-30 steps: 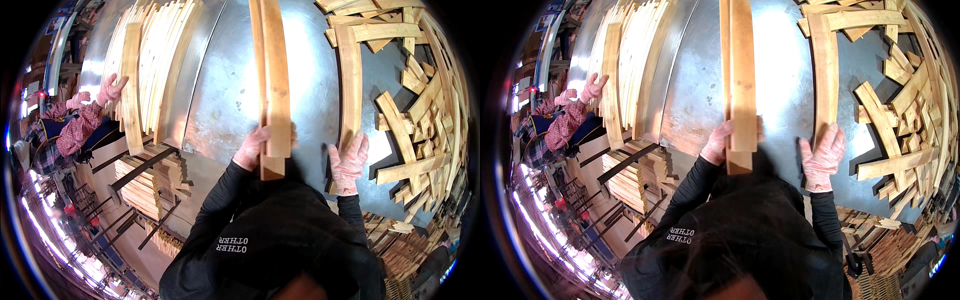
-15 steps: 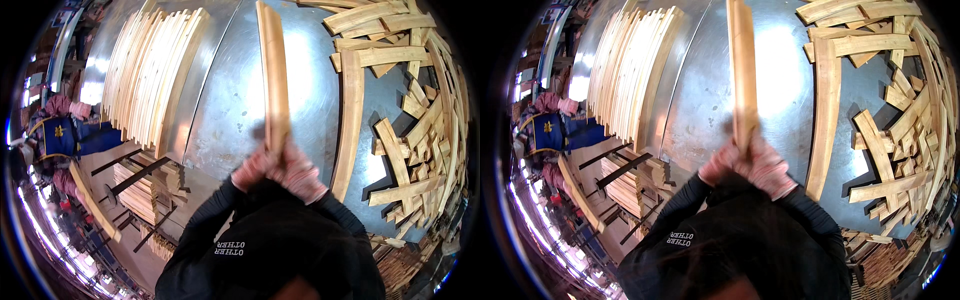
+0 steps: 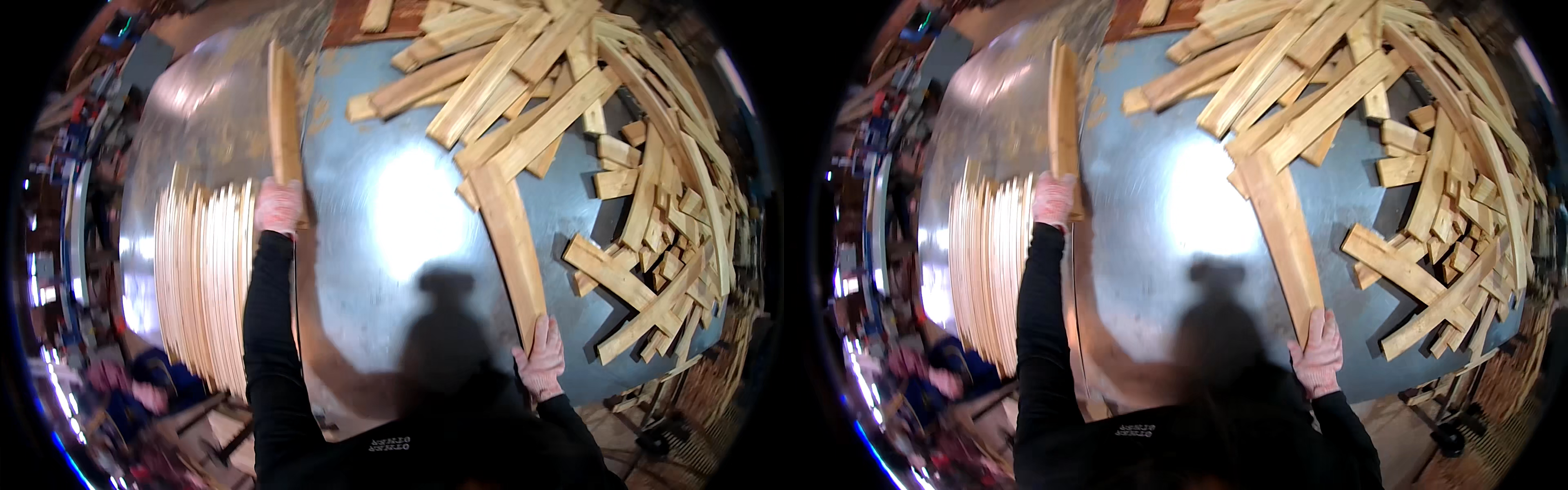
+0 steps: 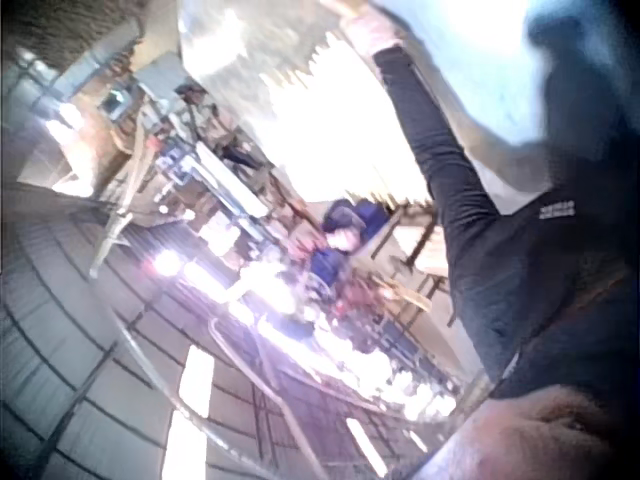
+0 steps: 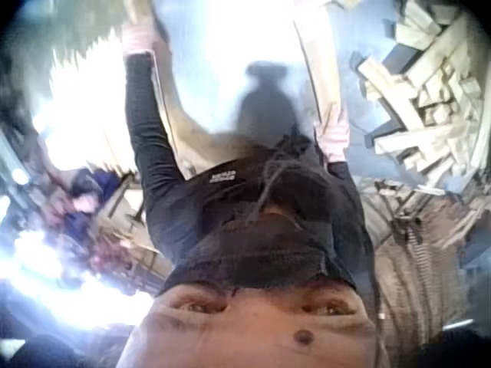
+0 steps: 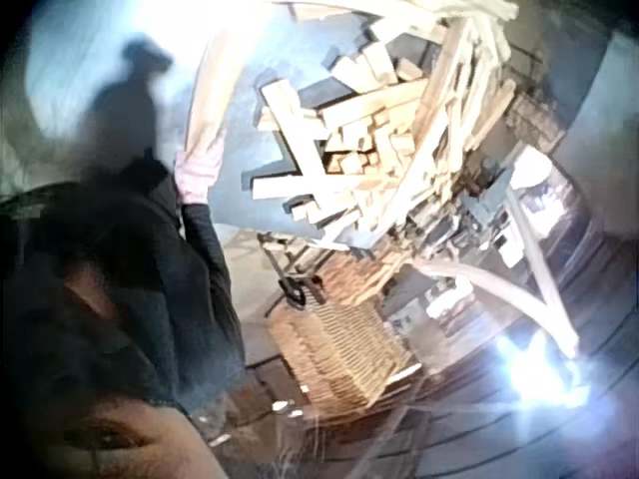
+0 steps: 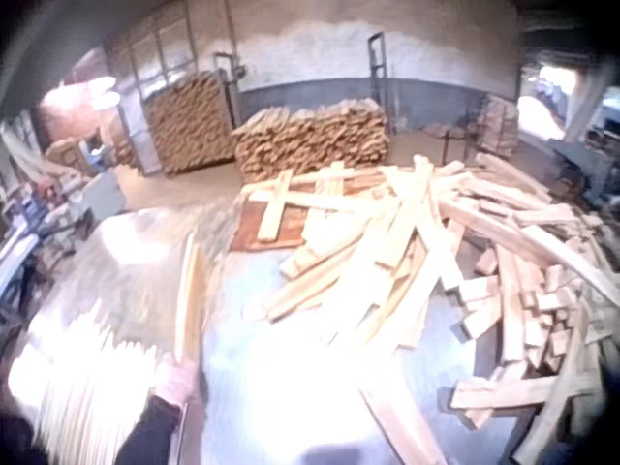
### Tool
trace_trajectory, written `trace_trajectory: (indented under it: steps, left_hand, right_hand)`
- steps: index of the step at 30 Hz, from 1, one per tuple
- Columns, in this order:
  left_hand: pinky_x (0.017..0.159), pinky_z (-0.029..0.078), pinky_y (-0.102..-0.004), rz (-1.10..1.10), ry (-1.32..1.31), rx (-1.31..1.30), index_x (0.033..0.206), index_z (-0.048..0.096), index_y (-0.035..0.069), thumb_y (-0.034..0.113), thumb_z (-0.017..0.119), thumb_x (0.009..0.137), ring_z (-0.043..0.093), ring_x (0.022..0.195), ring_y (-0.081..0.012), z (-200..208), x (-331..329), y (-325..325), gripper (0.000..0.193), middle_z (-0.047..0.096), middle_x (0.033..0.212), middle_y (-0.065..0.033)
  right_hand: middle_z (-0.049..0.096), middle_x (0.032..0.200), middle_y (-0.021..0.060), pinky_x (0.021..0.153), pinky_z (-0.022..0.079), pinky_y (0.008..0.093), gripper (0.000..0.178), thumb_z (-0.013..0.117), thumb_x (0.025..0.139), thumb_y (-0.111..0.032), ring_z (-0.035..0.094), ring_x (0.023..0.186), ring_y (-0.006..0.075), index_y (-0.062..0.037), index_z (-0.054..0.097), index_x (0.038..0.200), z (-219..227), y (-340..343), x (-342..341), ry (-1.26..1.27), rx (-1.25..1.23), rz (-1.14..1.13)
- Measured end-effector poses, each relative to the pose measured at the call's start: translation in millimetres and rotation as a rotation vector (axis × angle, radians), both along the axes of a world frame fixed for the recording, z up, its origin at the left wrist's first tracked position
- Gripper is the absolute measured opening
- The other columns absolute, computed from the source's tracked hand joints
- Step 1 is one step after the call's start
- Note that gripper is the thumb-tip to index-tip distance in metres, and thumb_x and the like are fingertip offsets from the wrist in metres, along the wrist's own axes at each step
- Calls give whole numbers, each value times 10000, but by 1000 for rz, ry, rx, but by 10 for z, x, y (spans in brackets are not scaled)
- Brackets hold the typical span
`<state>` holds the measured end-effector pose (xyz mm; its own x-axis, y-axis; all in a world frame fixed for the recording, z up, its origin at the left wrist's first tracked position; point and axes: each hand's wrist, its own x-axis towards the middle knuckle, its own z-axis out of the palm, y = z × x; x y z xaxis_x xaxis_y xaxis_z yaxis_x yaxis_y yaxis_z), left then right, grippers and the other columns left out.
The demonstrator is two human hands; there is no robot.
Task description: The person picks up wooden planks from a large pile on a metal table, inspects them, and stacks them neatly. Another person is visible in the background performing similar tasks. The camera wearer handles the planks one by one or in small groups, organizing them into a growing stack.
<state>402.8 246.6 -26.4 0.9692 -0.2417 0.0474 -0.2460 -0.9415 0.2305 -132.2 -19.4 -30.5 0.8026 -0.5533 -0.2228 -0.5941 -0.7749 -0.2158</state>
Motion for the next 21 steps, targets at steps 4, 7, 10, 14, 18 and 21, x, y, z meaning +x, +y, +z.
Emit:
trace_trajectory:
  steps: [4, 7, 10, 14, 18, 21]
  left_hand:
    - [942, 509, -481, 254, 70, 136, 1197, 630, 39, 470, 672, 875, 629, 1109, -408, -202, 1428, -238, 540, 657, 1169, -229]
    - [982, 485, -481, -89, -457, 58, 1306, 556, 43, 431, 740, 839, 586, 1165, -408, 155, 1151, -1529, 634, 614, 1252, -213]
    - [943, 475, -527, -729, -202, -464, 1402, 454, 39, 440, 761, 815, 576, 1088, -422, -7, 324, -2737, 775, 581, 1187, -202]
    - [980, 444, -538, -526, -91, -34, 1471, 365, 15, 447, 739, 825, 504, 1219, -433, -322, -473, -3370, 863, 512, 1340, -236]
    - [979, 444, -519, -425, -151, -31, 1458, 366, -8, 445, 732, 823, 494, 1236, -424, -263, -689, -3292, 862, 500, 1346, -254]
    - [1010, 459, -471, -766, -212, -457, 1415, 406, -53, 367, 768, 771, 586, 1128, -426, -73, -1495, -3194, 850, 585, 1222, -300]
  right_hand:
    - [424, 1458, 279, 1063, 416, 524, 946, 774, 764, -318, 479, 1288, 452, -58, 298, 1539, 12, 29, 33, 24, -35, -38]
    - [464, 1418, 258, 1038, 438, 520, 891, 784, 728, -269, 506, 1250, 442, -61, 366, 1488, 2, -44, 55, 73, 33, -139]
    - [528, 1330, 241, 985, 479, 510, 813, 779, 691, -185, 549, 1183, 429, -55, 437, 1418, 186, -97, 188, -4, 58, -146]
    - [580, 1254, 231, 954, 495, 505, 772, 790, 661, -176, 587, 1121, 416, -55, 499, 1366, 381, -164, -318, -81, -21, -53]
    - [577, 1269, 209, 951, 487, 506, 810, 824, 616, -200, 579, 1129, 407, -76, 520, 1356, 835, -112, -1034, 81, -20, -79]
    - [565, 1297, 182, 957, 473, 491, 853, 835, 575, -218, 566, 1155, 391, -99, 525, 1361, 977, -116, -1380, 120, -44, -73]
